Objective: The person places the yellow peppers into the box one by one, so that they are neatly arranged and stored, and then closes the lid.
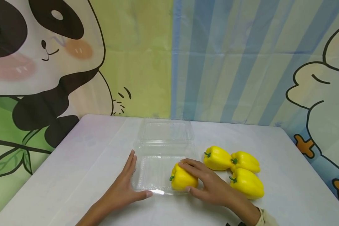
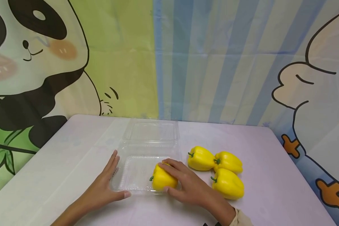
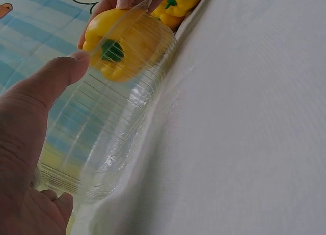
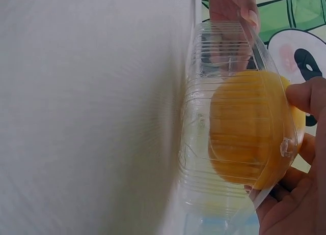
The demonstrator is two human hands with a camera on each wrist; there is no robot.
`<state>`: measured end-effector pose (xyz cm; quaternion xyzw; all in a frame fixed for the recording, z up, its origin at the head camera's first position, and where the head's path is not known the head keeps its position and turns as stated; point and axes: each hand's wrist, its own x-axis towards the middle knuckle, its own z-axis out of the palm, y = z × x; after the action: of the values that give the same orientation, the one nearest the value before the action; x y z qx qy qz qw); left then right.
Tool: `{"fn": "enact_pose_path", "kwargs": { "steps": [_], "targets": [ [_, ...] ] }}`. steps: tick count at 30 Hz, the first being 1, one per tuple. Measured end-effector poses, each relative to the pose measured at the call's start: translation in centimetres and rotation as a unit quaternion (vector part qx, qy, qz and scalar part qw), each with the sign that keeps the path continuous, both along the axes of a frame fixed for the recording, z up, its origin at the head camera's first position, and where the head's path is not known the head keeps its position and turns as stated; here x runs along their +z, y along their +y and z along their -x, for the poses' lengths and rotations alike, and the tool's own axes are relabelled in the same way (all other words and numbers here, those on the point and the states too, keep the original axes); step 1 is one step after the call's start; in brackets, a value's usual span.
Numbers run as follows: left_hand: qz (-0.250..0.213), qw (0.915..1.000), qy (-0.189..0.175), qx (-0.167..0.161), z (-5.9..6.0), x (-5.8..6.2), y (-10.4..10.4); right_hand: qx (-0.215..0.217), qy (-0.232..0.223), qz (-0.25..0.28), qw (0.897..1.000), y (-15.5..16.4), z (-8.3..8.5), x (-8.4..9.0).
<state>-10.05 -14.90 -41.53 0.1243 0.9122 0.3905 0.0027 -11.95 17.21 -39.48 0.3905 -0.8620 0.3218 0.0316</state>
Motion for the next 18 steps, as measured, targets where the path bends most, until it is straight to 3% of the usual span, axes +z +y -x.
{"fn": "enact_pose_path", "kwargs": {
  "steps": [18],
  "targets": [
    [-0.009,0.9999,-0.005,0.004,0.03,-0.06,-0.02,0.042,0.023,0.003,0.999,0.41,0.89,-0.05]
  ]
}}
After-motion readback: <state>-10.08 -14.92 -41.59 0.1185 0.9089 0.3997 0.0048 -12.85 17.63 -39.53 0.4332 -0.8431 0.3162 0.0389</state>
